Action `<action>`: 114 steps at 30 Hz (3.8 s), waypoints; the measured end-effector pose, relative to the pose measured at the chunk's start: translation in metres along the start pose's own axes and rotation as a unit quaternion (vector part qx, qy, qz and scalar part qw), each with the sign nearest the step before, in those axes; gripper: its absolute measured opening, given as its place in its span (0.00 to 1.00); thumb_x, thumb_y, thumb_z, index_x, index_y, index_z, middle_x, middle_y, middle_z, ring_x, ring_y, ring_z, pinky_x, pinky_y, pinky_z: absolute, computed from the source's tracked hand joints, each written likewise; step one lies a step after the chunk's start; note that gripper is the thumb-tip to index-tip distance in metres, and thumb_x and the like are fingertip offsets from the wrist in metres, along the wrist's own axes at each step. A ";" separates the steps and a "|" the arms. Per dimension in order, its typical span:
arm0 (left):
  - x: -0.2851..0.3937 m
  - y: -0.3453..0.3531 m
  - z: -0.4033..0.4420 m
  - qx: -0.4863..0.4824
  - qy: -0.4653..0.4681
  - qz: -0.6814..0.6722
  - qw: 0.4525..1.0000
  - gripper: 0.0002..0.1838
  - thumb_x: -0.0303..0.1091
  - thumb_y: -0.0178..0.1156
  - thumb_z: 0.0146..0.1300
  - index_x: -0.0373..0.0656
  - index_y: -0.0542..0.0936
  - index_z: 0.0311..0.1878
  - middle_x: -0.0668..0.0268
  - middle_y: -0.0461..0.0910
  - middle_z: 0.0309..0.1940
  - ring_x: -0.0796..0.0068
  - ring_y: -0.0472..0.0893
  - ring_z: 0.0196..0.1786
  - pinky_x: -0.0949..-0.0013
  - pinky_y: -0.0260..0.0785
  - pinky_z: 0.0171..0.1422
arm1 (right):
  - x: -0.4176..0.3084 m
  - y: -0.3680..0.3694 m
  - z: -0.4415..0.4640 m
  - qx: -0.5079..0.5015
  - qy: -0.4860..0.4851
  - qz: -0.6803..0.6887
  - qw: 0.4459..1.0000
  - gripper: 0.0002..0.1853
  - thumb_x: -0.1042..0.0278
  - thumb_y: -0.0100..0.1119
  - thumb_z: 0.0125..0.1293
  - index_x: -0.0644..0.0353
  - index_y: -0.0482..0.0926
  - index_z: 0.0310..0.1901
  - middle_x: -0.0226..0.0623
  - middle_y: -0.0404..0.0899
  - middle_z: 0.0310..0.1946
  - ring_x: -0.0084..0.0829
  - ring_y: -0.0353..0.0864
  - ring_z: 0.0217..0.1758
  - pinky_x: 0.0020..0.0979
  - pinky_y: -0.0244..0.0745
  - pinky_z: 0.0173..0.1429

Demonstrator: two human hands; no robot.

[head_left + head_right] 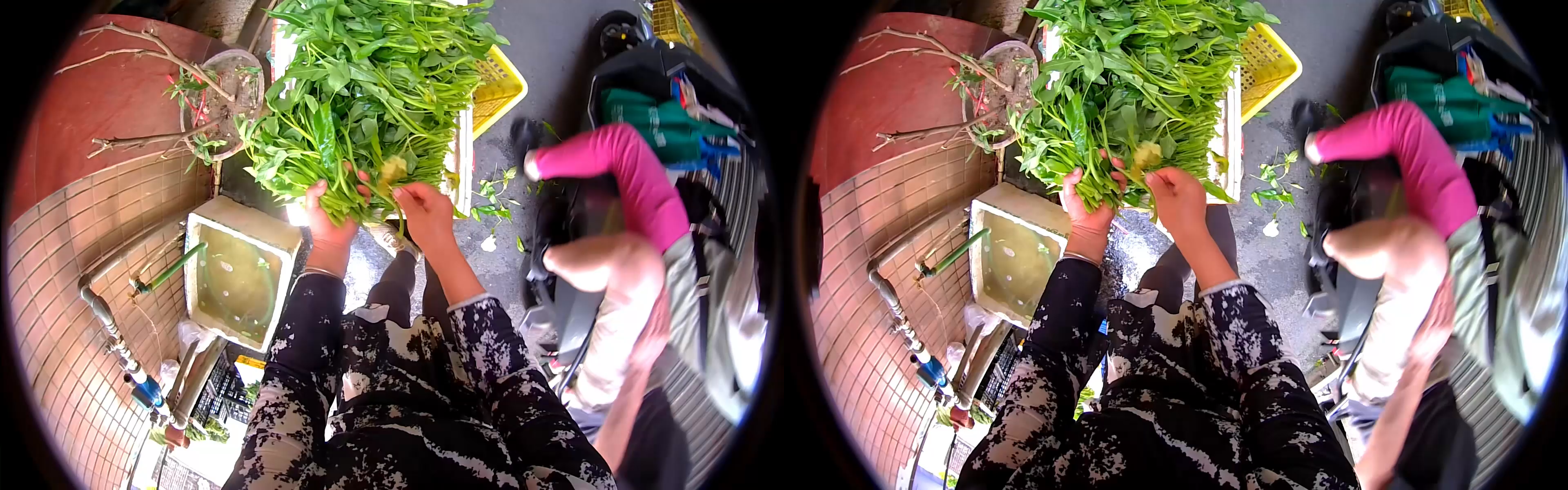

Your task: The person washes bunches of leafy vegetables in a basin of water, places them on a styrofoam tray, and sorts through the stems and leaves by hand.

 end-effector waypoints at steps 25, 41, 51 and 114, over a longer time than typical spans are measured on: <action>-0.005 -0.013 -0.030 0.020 0.011 0.062 0.998 0.34 0.46 0.57 0.44 0.40 0.65 0.55 0.56 0.71 0.50 0.62 0.72 0.50 0.64 0.69 0.45 | -0.035 0.030 -0.002 -0.077 -0.184 -0.270 0.942 0.13 0.75 0.59 0.52 0.61 0.77 0.41 0.34 0.78 0.23 0.33 0.77 0.23 0.31 0.73 0.31; -0.019 -0.001 -0.005 -0.013 0.002 0.004 1.000 0.33 0.43 0.58 0.45 0.35 0.66 0.55 0.58 0.71 0.50 0.57 0.70 0.56 0.61 0.66 0.56 | -0.043 -0.008 0.040 0.073 -0.091 0.019 0.993 0.04 0.75 0.59 0.57 0.62 0.78 0.34 0.29 0.78 0.28 0.21 0.75 0.30 0.23 0.70 0.34; -0.028 -0.019 0.010 -0.072 -0.020 0.015 0.997 0.35 0.49 0.58 0.44 0.38 0.66 0.55 0.55 0.72 0.48 0.61 0.73 0.49 0.63 0.70 0.47 | 0.010 -0.031 0.008 0.148 -0.039 0.089 0.984 0.05 0.74 0.57 0.58 0.66 0.76 0.34 0.30 0.77 0.29 0.17 0.73 0.35 0.19 0.68 0.40; -0.025 -0.027 -0.025 -0.039 -0.012 0.033 0.999 0.37 0.42 0.55 0.46 0.31 0.61 0.59 0.47 0.71 0.51 0.52 0.74 0.52 0.54 0.67 0.55 | -0.046 -0.020 0.011 -0.070 0.011 -0.250 0.966 0.29 0.49 0.52 0.61 0.71 0.70 0.49 0.44 0.79 0.39 0.36 0.75 0.47 0.31 0.65 0.54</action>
Point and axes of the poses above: each hand's wrist, its own z-axis towards the middle knuckle, its own y-axis out of the palm, x = y × z, the point moved 2 cm from there along z, towards the middle knuckle
